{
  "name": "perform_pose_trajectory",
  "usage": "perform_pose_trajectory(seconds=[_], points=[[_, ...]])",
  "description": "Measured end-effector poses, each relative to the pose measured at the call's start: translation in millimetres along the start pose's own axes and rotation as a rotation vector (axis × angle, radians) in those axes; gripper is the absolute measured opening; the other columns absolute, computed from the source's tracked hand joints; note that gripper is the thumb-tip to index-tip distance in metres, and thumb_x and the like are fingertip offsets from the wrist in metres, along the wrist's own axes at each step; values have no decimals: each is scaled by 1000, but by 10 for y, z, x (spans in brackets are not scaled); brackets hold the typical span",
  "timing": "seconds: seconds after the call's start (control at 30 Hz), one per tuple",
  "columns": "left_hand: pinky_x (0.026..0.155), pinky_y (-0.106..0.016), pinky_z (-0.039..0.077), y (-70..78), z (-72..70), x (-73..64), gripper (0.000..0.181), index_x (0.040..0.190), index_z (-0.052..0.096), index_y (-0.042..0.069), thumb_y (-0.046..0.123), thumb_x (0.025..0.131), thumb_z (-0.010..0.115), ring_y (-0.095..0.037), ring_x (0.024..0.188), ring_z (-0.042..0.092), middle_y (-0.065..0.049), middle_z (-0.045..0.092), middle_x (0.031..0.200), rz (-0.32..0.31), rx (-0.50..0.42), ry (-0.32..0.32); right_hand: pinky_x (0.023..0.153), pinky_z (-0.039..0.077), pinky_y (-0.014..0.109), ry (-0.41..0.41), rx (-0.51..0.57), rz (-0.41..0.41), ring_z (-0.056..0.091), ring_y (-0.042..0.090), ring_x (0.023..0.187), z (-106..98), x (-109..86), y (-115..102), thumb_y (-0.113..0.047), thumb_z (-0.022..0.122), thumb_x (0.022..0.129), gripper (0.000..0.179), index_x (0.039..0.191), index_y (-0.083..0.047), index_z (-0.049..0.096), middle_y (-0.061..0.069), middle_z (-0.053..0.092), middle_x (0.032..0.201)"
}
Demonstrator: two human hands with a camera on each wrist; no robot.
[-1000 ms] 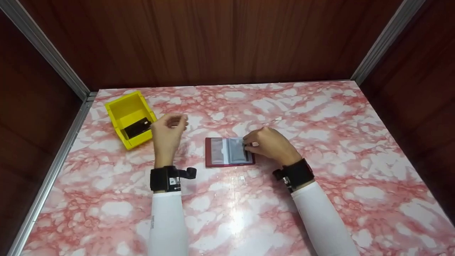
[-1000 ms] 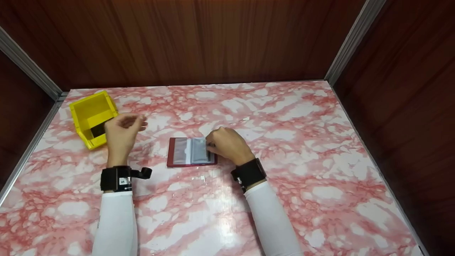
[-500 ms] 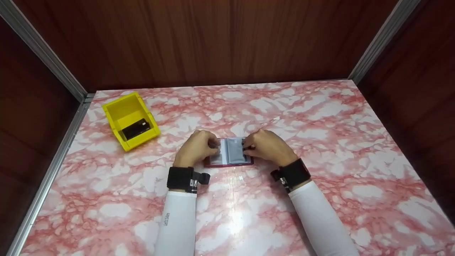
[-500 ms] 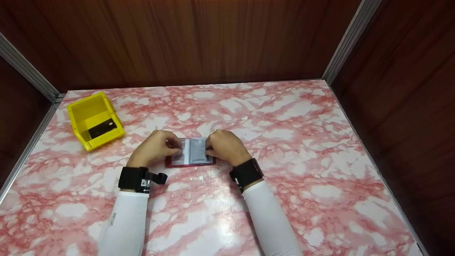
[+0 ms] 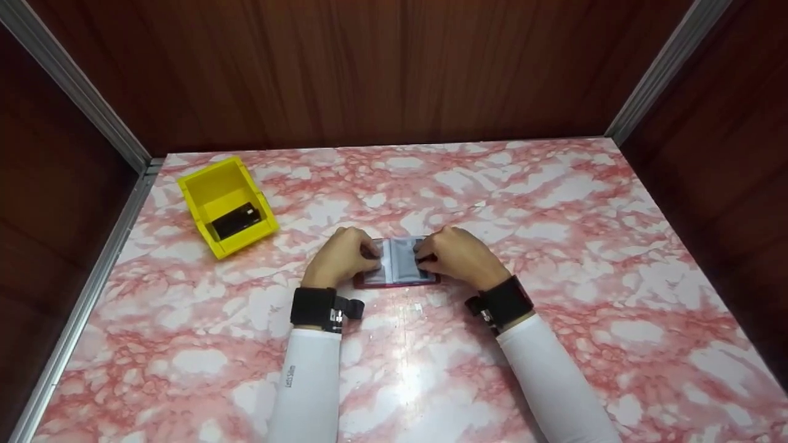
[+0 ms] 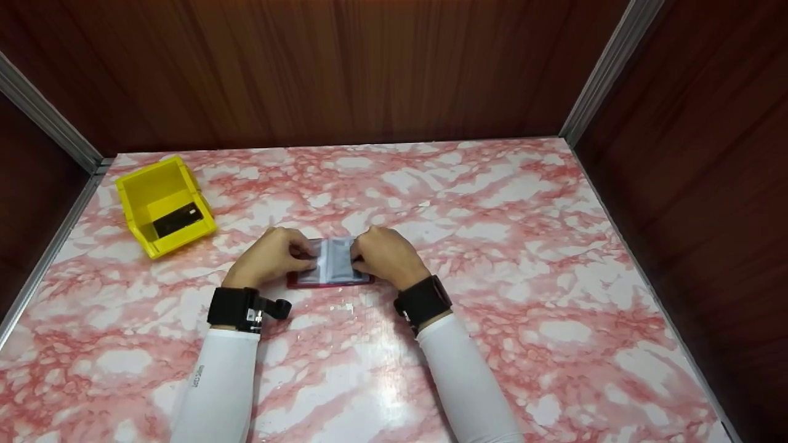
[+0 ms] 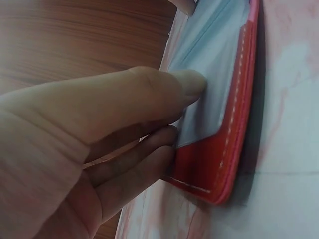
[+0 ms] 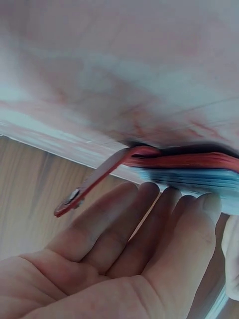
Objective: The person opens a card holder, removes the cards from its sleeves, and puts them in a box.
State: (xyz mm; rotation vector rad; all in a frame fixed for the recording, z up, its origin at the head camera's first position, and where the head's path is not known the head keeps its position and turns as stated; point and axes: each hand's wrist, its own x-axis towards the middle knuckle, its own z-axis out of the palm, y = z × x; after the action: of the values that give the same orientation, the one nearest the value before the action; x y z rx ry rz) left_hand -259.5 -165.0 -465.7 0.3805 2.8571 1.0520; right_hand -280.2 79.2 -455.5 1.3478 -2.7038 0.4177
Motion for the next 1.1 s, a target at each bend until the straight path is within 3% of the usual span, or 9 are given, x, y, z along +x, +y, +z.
perform_pose_trajectory(seconds=[0.27, 0.43, 0.67, 0.93, 1.1], points=[[71, -25, 52, -40, -8, 0, 15, 84, 73, 16, 22, 71, 79, -8, 75, 62, 4, 69, 82, -12, -33, 0, 75, 54, 25, -24, 66, 75, 65, 5, 87, 12, 24, -67, -21, 74, 78, 20, 98, -23, 74, -10, 72, 95], [72, -25, 52, -59, -22, -14, 18, 86, 73, 17, 23, 70, 80, -7, 76, 62, 4, 69, 83, -24, -47, -1, 74, 54, 25, -15, 45, 37, 65, 5, 83, 51, 91, -167, -24, 75, 77, 18, 95, -23, 74, -10, 72, 91], [75, -25, 53, -99, -12, -22, 19, 89, 72, 15, 19, 72, 78, -9, 79, 63, 3, 69, 87, -23, -118, -20, 69, 55, 31, 31, -62, 24, 65, 8, 74, 103, 148, -270, -34, 73, 78, 18, 91, -21, 73, -8, 71, 85], [79, -26, 53, -164, -35, -28, 14, 93, 72, 14, 13, 79, 72, -10, 83, 65, 6, 70, 89, -11, -221, -14, 62, 53, 28, 117, -69, 38, 63, 6, 72, 79, 148, -290, -34, 72, 78, 19, 90, -19, 72, -7, 71, 86], [83, -29, 52, -156, -100, -44, 14, 94, 71, 16, 18, 80, 71, -11, 85, 65, 7, 70, 90, -42, -262, -19, 59, 51, 27, 168, -93, 56, 61, 4, 68, 39, 166, -293, -33, 72, 78, 17, 87, -18, 72, -9, 70, 82]])
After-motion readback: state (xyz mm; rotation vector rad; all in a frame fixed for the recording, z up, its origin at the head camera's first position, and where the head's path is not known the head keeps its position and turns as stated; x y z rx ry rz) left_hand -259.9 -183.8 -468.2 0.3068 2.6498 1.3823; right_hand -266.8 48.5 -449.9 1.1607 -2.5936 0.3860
